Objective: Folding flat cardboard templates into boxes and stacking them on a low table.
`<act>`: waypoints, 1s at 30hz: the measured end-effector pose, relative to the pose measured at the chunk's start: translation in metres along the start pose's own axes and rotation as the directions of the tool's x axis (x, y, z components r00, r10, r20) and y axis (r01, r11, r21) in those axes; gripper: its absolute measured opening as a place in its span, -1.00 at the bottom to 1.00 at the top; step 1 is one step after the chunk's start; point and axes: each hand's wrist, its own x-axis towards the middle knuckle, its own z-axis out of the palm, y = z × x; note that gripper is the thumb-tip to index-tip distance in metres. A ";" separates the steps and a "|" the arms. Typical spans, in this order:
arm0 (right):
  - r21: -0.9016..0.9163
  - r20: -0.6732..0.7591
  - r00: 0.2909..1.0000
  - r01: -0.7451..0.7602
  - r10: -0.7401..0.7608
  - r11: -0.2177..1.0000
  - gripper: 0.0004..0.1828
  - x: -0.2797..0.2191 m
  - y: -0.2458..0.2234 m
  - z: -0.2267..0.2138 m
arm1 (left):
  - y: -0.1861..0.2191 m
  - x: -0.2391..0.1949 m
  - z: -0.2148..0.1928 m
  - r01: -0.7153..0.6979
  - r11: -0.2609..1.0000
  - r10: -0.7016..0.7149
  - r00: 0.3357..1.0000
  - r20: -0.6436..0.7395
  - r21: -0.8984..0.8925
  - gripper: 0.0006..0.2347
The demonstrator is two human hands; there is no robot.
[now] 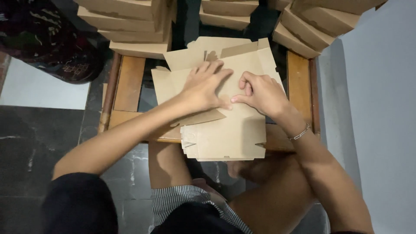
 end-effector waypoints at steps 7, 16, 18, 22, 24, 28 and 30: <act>0.014 -0.042 0.998 0.055 -0.054 0.998 -0.56 -0.002 0.008 0.002 | 0.015 0.002 0.003 0.021 0.998 -0.018 0.999 -0.045 0.064 -0.18; -0.017 -0.090 0.992 0.083 -0.085 0.996 -0.56 -0.032 0.005 -0.021 | 0.016 -0.017 -0.007 -0.002 1.000 0.002 1.000 0.005 0.023 -0.24; -0.080 -0.143 0.982 0.110 -0.121 0.991 -0.55 -0.035 0.012 -0.025 | 0.015 -0.022 -0.012 -0.008 1.000 0.008 1.000 0.025 0.003 -0.24; -0.238 -0.266 0.944 0.130 -0.194 0.963 -0.44 -0.034 0.030 -0.020 | 0.019 -0.042 -0.025 0.030 0.999 -0.027 0.996 0.082 -0.028 -0.30; -0.209 -0.259 0.958 0.069 -0.123 0.975 -0.45 -0.035 0.030 -0.020 | 0.031 -0.056 -0.035 0.026 1.000 -0.025 0.997 0.073 -0.008 -0.38; -0.150 -0.159 0.987 -0.054 0.030 0.987 -0.56 -0.036 0.034 -0.020 | 0.039 -0.077 -0.037 0.004 0.999 -0.005 1.000 0.015 0.046 -0.65; -0.123 -0.163 0.986 -0.047 0.027 0.991 -0.60 -0.041 0.027 -0.022 | 0.036 -0.082 -0.029 0.019 0.996 -0.018 1.000 -0.018 0.089 -0.81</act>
